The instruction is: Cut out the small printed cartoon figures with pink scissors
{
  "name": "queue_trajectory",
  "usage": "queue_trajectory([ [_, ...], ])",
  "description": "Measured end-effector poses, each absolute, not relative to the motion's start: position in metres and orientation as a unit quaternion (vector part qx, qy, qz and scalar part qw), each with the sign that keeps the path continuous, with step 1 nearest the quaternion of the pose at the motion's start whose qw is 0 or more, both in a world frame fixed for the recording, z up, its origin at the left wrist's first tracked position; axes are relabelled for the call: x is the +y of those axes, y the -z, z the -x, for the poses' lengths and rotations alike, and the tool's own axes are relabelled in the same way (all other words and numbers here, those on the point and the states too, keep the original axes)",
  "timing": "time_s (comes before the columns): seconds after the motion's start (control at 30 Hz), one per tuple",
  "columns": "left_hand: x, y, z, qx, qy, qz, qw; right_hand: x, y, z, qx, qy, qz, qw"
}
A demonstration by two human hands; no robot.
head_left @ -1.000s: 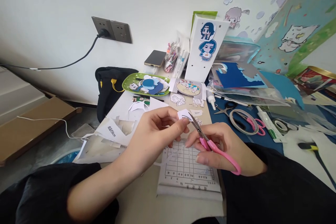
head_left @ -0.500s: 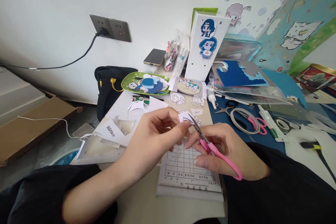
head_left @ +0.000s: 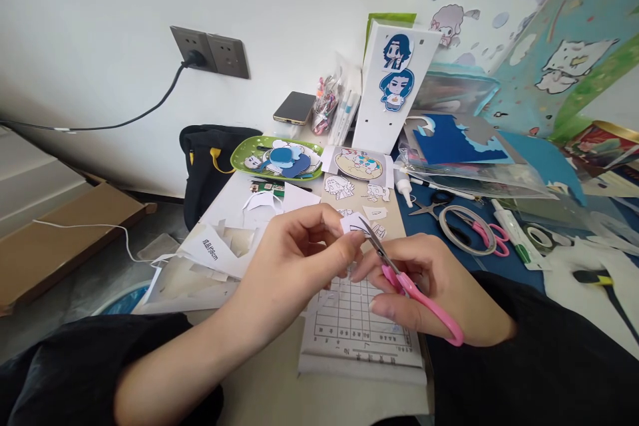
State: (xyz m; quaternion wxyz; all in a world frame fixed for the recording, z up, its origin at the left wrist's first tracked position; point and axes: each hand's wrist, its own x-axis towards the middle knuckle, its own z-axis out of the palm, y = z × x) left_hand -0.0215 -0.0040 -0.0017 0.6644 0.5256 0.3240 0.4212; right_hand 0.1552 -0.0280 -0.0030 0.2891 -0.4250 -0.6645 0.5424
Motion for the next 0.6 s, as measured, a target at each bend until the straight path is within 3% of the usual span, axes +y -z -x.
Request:
queue_trajectory([
  [0.6, -0.0048, 0.0017, 0.0204, 0.314, -0.435, -0.520, 0.665, -0.0308, 0.0038, -0.1535, -0.660, -0.539, 0.422, 0.310],
])
